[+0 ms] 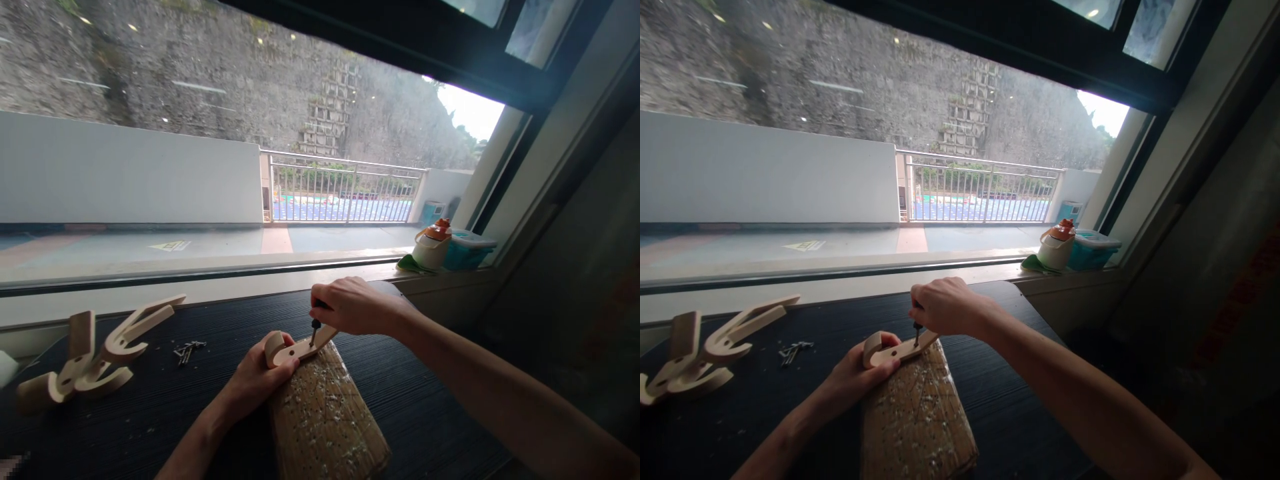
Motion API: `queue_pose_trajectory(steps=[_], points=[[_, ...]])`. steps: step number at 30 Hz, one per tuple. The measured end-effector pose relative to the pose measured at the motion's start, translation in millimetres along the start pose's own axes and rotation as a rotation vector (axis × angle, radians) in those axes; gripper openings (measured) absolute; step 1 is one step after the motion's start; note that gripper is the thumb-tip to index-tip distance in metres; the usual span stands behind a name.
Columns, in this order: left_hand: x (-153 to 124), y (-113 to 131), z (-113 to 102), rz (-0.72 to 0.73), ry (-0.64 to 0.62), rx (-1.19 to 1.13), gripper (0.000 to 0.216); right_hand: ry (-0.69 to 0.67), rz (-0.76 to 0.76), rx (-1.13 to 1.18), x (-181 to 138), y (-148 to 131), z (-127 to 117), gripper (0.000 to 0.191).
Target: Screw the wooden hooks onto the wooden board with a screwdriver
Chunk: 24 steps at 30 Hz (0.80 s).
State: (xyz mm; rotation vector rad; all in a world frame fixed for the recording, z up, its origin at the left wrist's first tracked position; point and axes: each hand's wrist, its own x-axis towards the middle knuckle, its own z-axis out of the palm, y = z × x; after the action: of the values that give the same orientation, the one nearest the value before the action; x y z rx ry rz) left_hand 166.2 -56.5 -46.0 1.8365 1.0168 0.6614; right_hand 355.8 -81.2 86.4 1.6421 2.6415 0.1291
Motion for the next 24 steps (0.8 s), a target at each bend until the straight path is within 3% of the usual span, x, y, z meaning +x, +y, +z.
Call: queue_pose_trajectory(steps=[6,9,16,24], points=[[0,1,-1,0.016,-0.002,0.029,0.025,0.005,0.116,-0.042,2,-4,1,0.04],[-1,2,-2,0.002,0.007,0.051,0.026,-0.011,0.094,-0.028,-1,1,-4,0.042],[0,0,-1,-0.013,-0.002,0.04,0.029,-0.038,-0.054,0.086,-3,9,-12,0.025],[-1,-1,-1,0.0,0.006,0.045,0.028,-0.043,0.058,0.034,1,7,-2,0.037]])
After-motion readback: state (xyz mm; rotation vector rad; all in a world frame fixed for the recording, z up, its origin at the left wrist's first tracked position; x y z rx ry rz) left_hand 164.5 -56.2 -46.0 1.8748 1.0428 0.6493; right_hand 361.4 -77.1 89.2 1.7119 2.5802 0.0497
